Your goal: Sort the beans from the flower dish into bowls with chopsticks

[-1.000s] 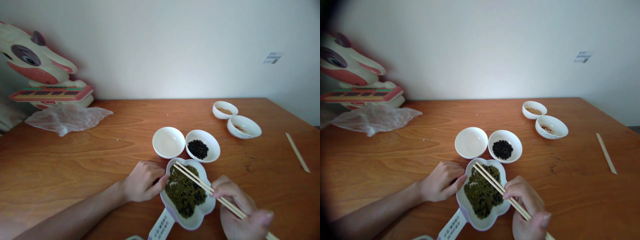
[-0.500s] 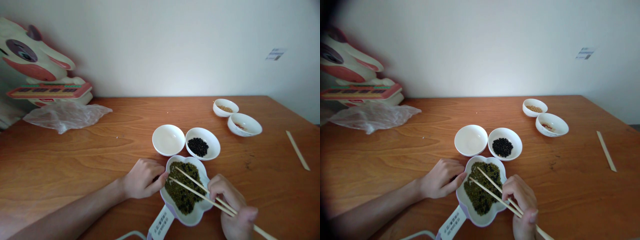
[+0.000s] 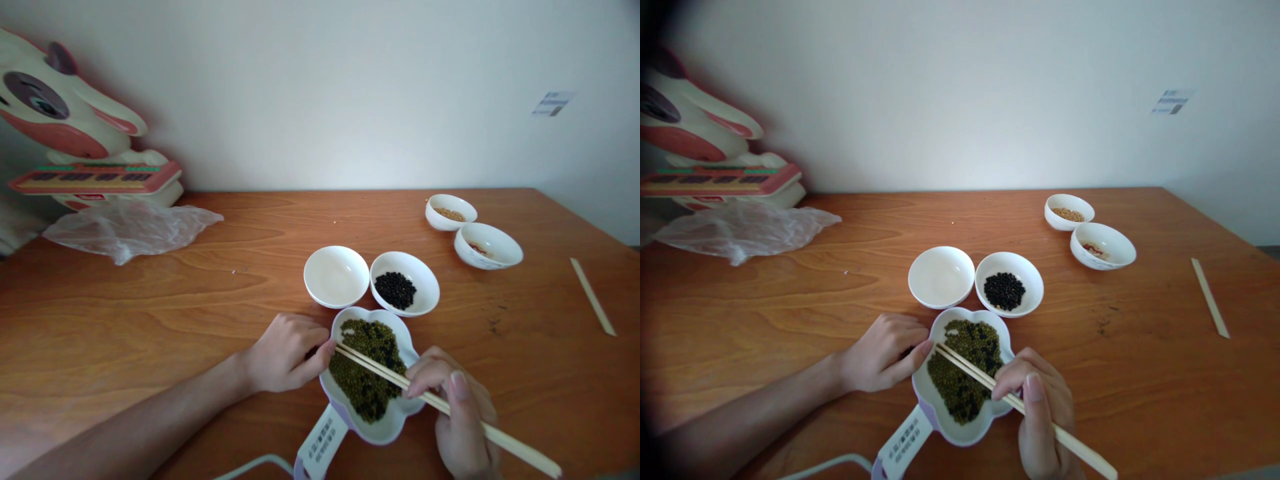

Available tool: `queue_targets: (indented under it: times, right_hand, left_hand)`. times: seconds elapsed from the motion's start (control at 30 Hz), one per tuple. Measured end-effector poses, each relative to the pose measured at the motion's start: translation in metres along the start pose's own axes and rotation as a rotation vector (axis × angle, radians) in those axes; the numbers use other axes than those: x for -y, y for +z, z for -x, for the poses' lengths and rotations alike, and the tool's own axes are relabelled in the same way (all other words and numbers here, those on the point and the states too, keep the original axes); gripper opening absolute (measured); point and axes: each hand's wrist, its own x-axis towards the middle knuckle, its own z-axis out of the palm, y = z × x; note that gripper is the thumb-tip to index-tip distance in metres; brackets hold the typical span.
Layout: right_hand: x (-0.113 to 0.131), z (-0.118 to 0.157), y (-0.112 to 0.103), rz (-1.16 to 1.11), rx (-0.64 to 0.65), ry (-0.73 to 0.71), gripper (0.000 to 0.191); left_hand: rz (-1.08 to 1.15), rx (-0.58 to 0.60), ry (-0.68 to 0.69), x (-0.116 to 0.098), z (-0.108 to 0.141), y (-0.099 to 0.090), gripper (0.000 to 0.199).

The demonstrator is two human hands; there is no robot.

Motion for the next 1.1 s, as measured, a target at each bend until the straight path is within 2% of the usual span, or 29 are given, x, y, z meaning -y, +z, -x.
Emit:
queue_targets:
  times: [0.3,0.57,0.67,0.83,0.9,1.03,1.1]
  right_hand:
    - [0.005,0.001,0.010,-0.074,-0.151,0.010,0.058]
    - [0.006,-0.003,0.005,-0.217,-0.322,0.012,0.059]
    - [0.005,-0.007,0.006,-0.211,-0.358,-0.045,0.060]
    - [0.002,-0.012,0.015,-0.099,-0.441,-0.237,0.059]
    - [-0.001,-0.013,0.019,-0.036,-0.408,-0.257,0.056]
    - [-0.006,-0.015,0.019,0.114,-0.211,-0.186,0.042]
    - [-0.006,-0.015,0.018,0.142,-0.162,-0.192,0.041]
  left_hand:
    - [0.022,-0.029,0.012,-0.001,-0.001,-0.001,0.037]
    - [0.024,0.004,-0.007,-0.001,0.000,-0.001,0.038]
    - [0.027,0.004,-0.013,0.000,0.000,-0.001,0.037]
    - [0.032,0.004,-0.011,0.000,-0.001,-0.001,0.037]
    - [0.032,0.005,-0.011,-0.001,-0.001,-0.001,0.036]
    - [0.029,0.011,-0.017,0.000,0.000,-0.001,0.037]
    - [0.025,0.009,-0.013,0.000,0.000,0.000,0.037]
